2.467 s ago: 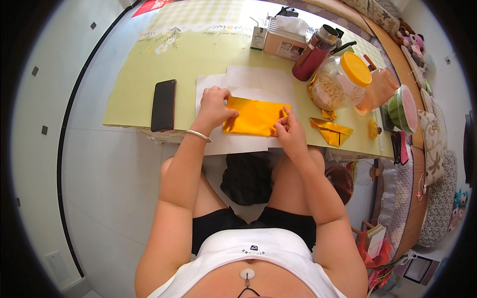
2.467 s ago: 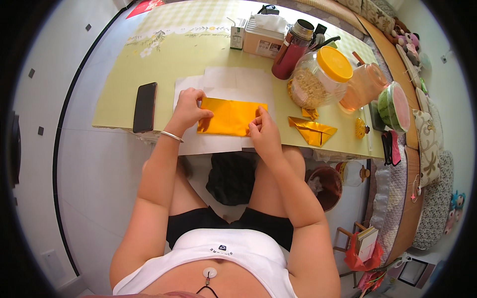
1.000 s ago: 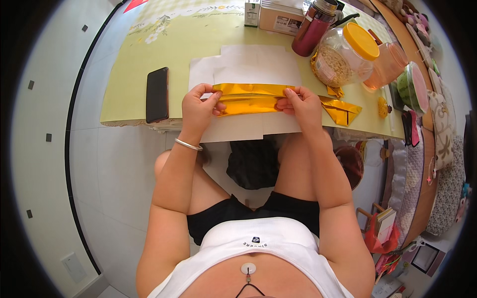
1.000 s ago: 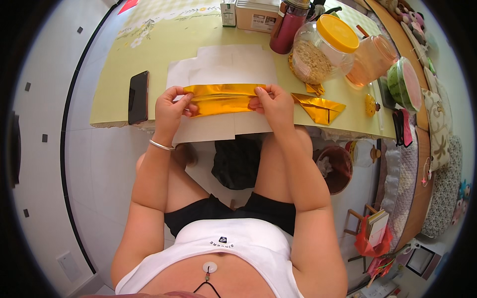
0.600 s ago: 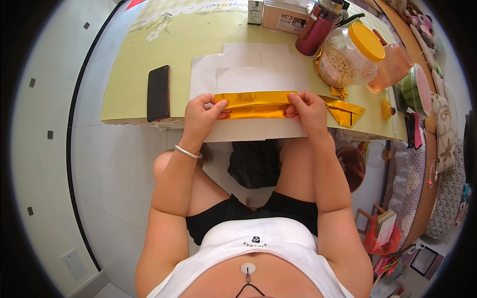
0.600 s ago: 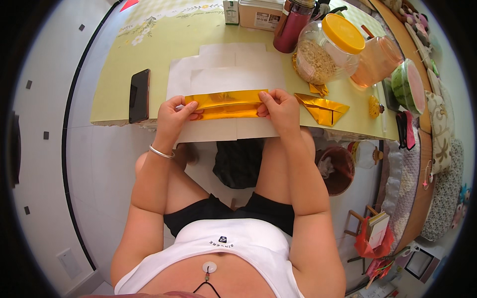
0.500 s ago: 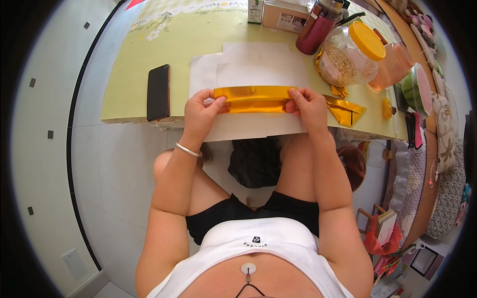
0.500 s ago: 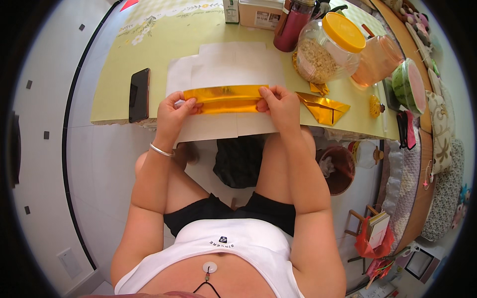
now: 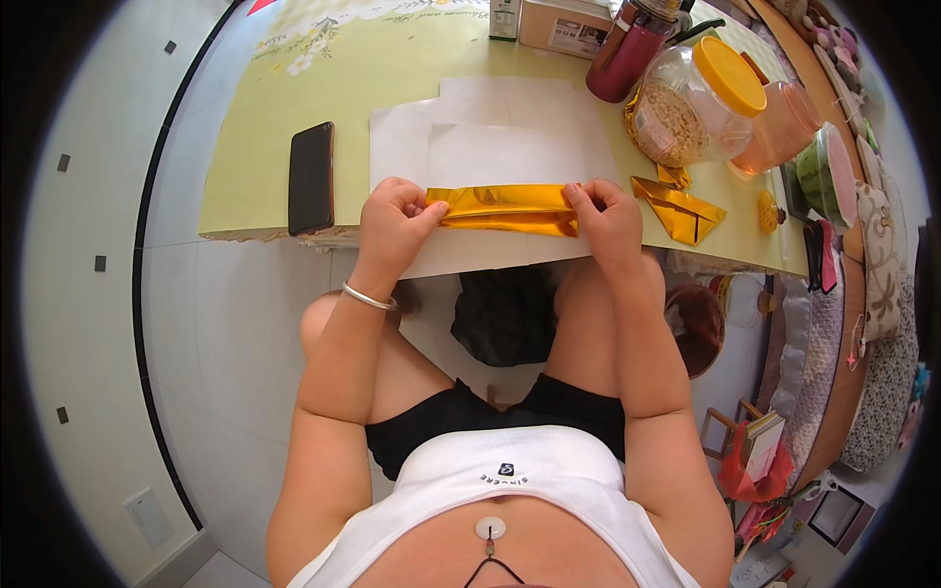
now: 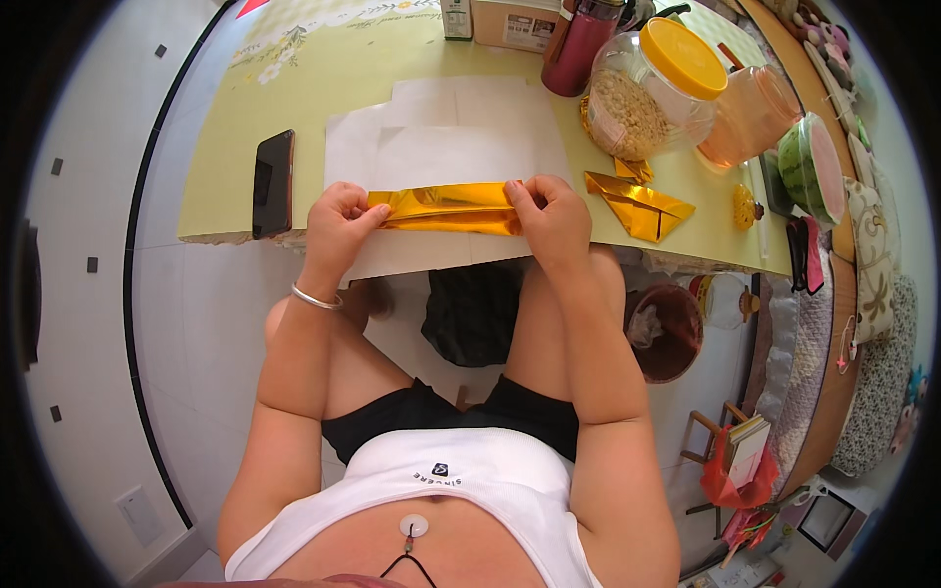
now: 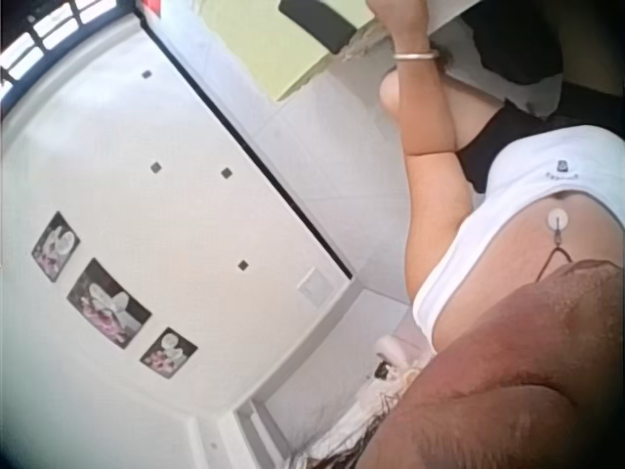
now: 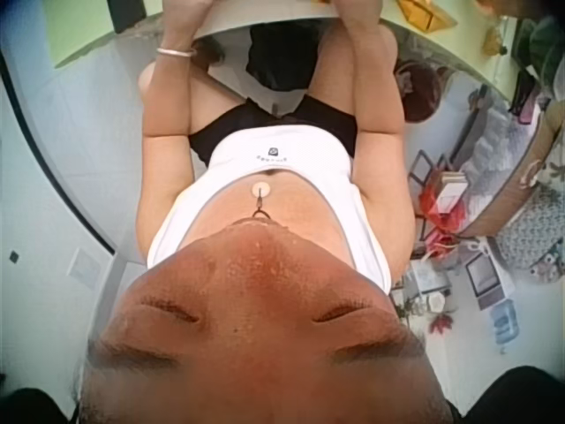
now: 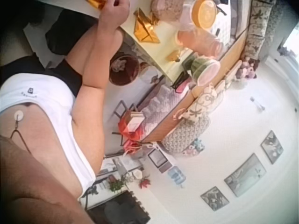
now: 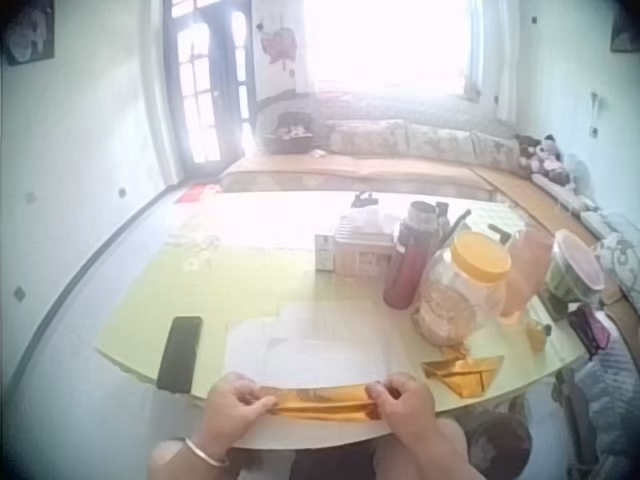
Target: The person sits cross-legged and folds a sheet of gold-colored paper by hand. They repeatedly fold the paper into smaller sections, creating a compact rectangular shape, and place the finished piece on the table.
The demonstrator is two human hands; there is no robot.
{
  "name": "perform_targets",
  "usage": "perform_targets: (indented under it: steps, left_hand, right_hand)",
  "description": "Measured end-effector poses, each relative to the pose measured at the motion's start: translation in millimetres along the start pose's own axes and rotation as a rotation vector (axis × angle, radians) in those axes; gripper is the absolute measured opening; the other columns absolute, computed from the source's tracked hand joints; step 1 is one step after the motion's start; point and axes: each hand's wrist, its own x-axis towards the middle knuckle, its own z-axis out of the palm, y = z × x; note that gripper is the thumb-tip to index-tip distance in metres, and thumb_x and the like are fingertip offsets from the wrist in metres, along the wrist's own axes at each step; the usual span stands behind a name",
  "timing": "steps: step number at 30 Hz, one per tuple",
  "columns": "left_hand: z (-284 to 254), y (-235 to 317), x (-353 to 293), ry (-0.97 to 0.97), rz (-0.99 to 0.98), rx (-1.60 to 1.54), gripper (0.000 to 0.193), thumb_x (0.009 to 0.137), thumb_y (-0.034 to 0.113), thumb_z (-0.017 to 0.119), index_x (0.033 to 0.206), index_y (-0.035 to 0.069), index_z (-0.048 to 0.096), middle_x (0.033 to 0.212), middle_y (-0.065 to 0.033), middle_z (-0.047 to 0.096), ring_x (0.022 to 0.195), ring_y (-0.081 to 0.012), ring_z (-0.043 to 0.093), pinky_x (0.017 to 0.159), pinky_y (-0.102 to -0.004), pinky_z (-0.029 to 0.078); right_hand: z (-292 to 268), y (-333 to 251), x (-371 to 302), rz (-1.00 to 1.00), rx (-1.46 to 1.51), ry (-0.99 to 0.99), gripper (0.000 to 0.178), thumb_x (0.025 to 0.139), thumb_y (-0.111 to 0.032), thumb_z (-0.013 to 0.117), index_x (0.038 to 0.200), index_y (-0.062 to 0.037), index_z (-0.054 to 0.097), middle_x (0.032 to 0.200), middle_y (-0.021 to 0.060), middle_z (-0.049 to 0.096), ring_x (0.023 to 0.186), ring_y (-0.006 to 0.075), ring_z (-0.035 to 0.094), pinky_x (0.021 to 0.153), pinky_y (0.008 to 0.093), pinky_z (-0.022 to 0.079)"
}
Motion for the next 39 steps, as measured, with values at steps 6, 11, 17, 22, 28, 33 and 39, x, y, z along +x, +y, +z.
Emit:
perform_targets:
  steps: [6, 11, 17, 22, 28, 33, 39]
  left_hand:
    - [-4, 4, -4, -0.011, 0.071, 0.212, 0.025, 0.076, 0.01, 0.083, 0.073, -0.003, 0.062, 0.077, -0.0046, 0.054, 0.064, -0.0132, 0.05, 0.06, -0.0286, 0.043]
    - [-5, 3, -3, -0.038, 0.052, 0.188, 0.023, 0.076, 0.01, 0.083, 0.074, -0.003, 0.064, 0.077, -0.005, 0.055, 0.064, -0.0142, 0.051, 0.06, -0.0289, 0.044]
    - [-4, 9, -3, -0.035, 0.018, 0.171, 0.02, 0.075, 0.014, 0.081, 0.075, -0.002, 0.068, 0.079, -0.0101, 0.061, 0.07, -0.0236, 0.059, 0.064, -0.0351, 0.048]
    - [9, 8, -1, 0.036, 0.059, 0.156, 0.021, 0.076, 0.015, 0.081, 0.074, -0.002, 0.068, 0.08, -0.011, 0.061, 0.07, -0.0246, 0.059, 0.065, -0.036, 0.048]
    - [12, 7, 4, 0.025, 0.084, 0.17, 0.021, 0.077, 0.014, 0.081, 0.074, -0.003, 0.068, 0.078, -0.0102, 0.06, 0.068, -0.0225, 0.056, 0.063, -0.0351, 0.046]
    - [10, 5, 4, 0.004, 0.112, 0.188, 0.02, 0.079, 0.01, 0.081, 0.075, -0.004, 0.068, 0.076, -0.0074, 0.057, 0.064, -0.016, 0.05, 0.058, -0.0307, 0.042]
    - [8, 7, 5, -0.015, 0.041, 0.178, 0.021, 0.077, 0.014, 0.08, 0.073, -0.003, 0.068, 0.079, -0.0126, 0.062, 0.071, -0.0269, 0.059, 0.066, -0.0377, 0.048]
  right_hand:
    - [-1, 0, -3, -0.106, -0.019, -0.015, 0.027, 0.095, -0.023, 0.072, 0.08, -0.0008, 0.068, 0.06, 0.0019, 0.058, 0.051, 0.0096, 0.054, 0.051, 0.0271, 0.041]
    - [-12, -18, -19, 0.205, 0.207, -0.139, 0.025, 0.099, -0.024, 0.067, 0.086, -0.0025, 0.069, 0.059, -0.0002, 0.057, 0.048, 0.0065, 0.049, 0.046, 0.0222, 0.036]
    - [-25, -28, -31, 0.43, 0.349, -0.172, 0.028, 0.103, -0.03, 0.061, 0.11, -0.0027, 0.065, 0.073, 0.0032, 0.067, 0.059, 0.0108, 0.065, 0.053, 0.0205, 0.048]
    - [-11, -21, -13, 0.362, 0.618, -0.151, 0.031, 0.104, -0.027, 0.061, 0.123, -0.0023, 0.06, 0.103, 0.0095, 0.07, 0.097, 0.0195, 0.07, 0.085, 0.029, 0.056]
    - [-10, -11, 3, 0.166, 0.592, -0.194, 0.027, 0.1, -0.012, 0.065, 0.122, 0.0005, 0.06, 0.108, 0.0111, 0.07, 0.103, 0.0183, 0.069, 0.09, 0.0282, 0.055]
    - [-11, -2, 9, 0.269, 0.505, -0.128, 0.016, 0.1, -0.012, 0.065, 0.109, 0.0011, 0.065, 0.1, 0.0093, 0.071, 0.089, 0.0168, 0.072, 0.079, 0.0258, 0.059]
    - [-5, 6, 10, 0.151, 0.212, -0.026, 0.016, 0.094, -0.013, 0.069, 0.088, 0.0021, 0.067, 0.082, 0.0071, 0.069, 0.067, 0.0122, 0.069, 0.058, 0.0251, 0.052]
